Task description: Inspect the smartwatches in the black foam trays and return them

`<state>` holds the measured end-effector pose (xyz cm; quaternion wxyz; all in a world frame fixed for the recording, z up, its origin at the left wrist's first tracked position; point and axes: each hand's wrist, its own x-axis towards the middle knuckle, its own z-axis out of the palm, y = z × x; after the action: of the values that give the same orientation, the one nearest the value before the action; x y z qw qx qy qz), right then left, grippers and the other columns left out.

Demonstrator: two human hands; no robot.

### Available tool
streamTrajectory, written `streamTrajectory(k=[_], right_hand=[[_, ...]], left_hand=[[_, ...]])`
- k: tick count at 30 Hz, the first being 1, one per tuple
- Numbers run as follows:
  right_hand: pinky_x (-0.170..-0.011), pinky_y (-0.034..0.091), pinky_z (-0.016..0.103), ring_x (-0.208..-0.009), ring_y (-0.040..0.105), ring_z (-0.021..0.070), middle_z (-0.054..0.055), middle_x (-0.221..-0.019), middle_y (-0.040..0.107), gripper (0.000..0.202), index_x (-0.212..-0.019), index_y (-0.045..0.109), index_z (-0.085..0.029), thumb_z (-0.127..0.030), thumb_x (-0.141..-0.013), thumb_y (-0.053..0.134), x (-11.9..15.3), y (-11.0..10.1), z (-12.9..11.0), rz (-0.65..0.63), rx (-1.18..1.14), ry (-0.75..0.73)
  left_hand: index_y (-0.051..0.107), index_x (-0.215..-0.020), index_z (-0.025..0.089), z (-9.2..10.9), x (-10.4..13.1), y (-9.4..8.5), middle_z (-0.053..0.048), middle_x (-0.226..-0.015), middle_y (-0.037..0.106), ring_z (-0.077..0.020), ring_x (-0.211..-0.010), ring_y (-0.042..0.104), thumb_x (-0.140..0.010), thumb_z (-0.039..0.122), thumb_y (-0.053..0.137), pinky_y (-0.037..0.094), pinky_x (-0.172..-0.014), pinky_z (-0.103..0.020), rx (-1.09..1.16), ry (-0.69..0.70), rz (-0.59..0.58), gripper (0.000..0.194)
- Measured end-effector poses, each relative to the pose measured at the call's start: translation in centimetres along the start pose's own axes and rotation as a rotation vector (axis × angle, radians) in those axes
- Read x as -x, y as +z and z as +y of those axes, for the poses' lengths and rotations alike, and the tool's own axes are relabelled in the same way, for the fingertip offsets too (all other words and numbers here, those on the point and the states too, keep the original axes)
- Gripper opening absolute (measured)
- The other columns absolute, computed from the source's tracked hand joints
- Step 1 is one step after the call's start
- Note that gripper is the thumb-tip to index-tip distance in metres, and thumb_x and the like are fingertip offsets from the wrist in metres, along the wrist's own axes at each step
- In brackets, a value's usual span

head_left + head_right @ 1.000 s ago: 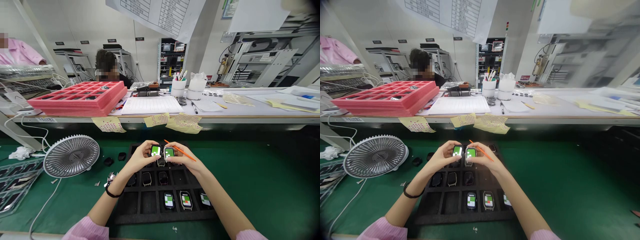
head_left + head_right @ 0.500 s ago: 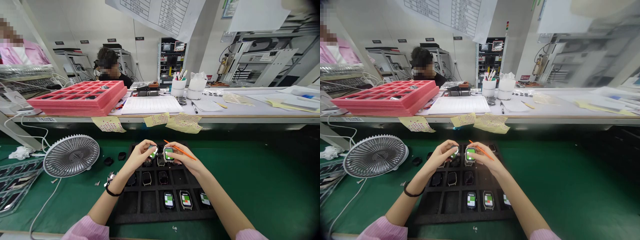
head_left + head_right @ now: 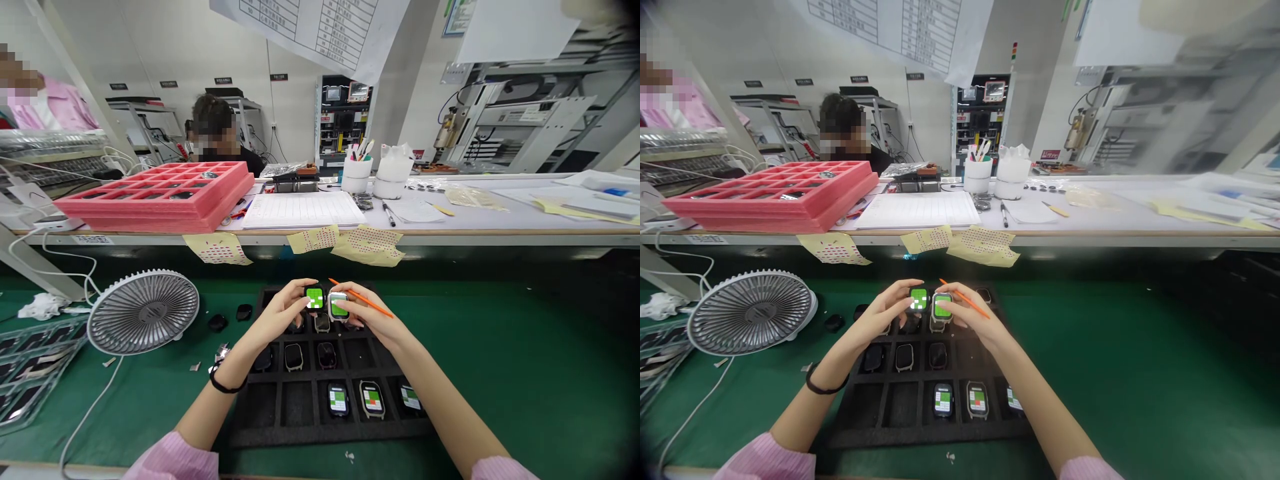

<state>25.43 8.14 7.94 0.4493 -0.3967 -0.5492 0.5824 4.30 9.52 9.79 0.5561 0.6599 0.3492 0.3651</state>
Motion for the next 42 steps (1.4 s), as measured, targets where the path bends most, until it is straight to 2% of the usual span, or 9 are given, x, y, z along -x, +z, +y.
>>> streamTrajectory(k=[3,8,14,19,23,31,36,42], right_hand=[[-0.045,0.025,0.021,-0.056,0.038,0.0080,-0.001,-0.075,0.054,0.030,-0.094,0.065,-0.022,-0.043,-0.074,0.072,0.01,0.13,-0.04,0.034,0.007,0.001],[-0.044,0.023,0.021,-0.057,0.042,0.0089,-0.001,-0.072,0.053,0.031,-0.087,0.064,-0.021,-0.045,-0.070,0.075,0.09,0.45,-0.35,0.093,0.005,0.029],[-0.044,0.023,0.021,-0.057,0.042,0.0090,0.000,-0.074,0.053,0.032,-0.084,0.065,-0.021,-0.048,-0.070,0.073,0.10,0.63,-0.50,0.117,0.001,0.039],[-0.043,0.021,0.021,-0.053,0.036,0.0074,-0.002,-0.071,0.050,0.033,-0.085,0.065,-0.021,-0.050,-0.071,0.071,0.16,0.76,-0.55,0.111,-0.008,0.036],[-0.044,0.020,0.021,-0.052,0.034,0.0066,-0.002,-0.071,0.049,0.030,-0.087,0.066,-0.021,-0.048,-0.074,0.070,0.16,0.60,-0.40,0.099,-0.021,0.037],[-0.045,0.023,0.022,-0.057,0.041,0.0088,-0.001,-0.075,0.053,0.030,-0.087,0.066,-0.022,-0.047,-0.072,0.073,0.17,0.48,-0.45,0.104,0.001,0.036],[-0.045,0.025,0.021,-0.061,0.047,0.0104,0.000,-0.077,0.056,0.030,-0.085,0.064,-0.022,-0.044,-0.068,0.075,0.20,0.63,-0.67,0.137,0.020,0.051],[-0.043,0.021,0.022,-0.052,0.040,0.0075,-0.001,-0.076,0.056,0.031,-0.085,0.065,-0.022,-0.050,-0.071,0.071,0.08,0.50,-0.46,0.133,-0.020,0.041]], left_hand=[[0.052,-0.119,0.020,-0.15,0.00,0.07,-0.004,-0.094,0.060,-0.0128,-0.071,0.057,-0.084,0.041,0.059,0.040,-0.051,-0.021,-0.027,-0.001,0.024,0.041],[0.052,-0.115,0.019,-0.25,0.04,0.13,-0.006,-0.105,0.061,-0.0171,-0.088,0.059,-0.078,0.034,0.069,0.048,-0.073,-0.028,-0.032,0.034,0.007,0.044],[0.055,-0.108,0.019,0.04,-0.04,0.47,0.000,-0.082,0.055,-0.0105,-0.066,0.052,-0.083,0.044,0.062,0.041,-0.054,-0.021,-0.031,-0.013,0.081,0.036],[0.055,-0.100,0.018,0.14,-0.07,0.67,0.000,-0.084,0.058,-0.0105,-0.069,0.053,-0.078,0.043,0.068,0.042,-0.057,-0.021,-0.011,-0.005,0.103,0.035],[0.055,-0.108,0.018,0.01,-0.10,0.55,-0.001,-0.086,0.057,-0.0083,-0.059,0.048,-0.083,0.048,0.060,0.035,-0.046,-0.019,-0.024,-0.008,0.087,0.039],[0.052,-0.117,0.018,-0.13,-0.09,0.32,-0.002,-0.088,0.053,-0.0090,-0.064,0.049,-0.085,0.044,0.057,0.037,-0.045,-0.017,-0.037,-0.001,0.061,0.041],[0.047,-0.127,0.021,0.00,0.08,0.11,-0.004,-0.098,0.056,-0.0128,-0.077,0.056,-0.087,0.040,0.056,0.042,-0.049,-0.017,-0.002,0.010,0.006,0.045],[0.046,-0.126,0.021,-0.08,0.06,0.07,-0.004,-0.095,0.055,-0.0133,-0.078,0.057,-0.085,0.037,0.059,0.042,-0.049,-0.017,-0.008,0.023,0.006,0.046]])
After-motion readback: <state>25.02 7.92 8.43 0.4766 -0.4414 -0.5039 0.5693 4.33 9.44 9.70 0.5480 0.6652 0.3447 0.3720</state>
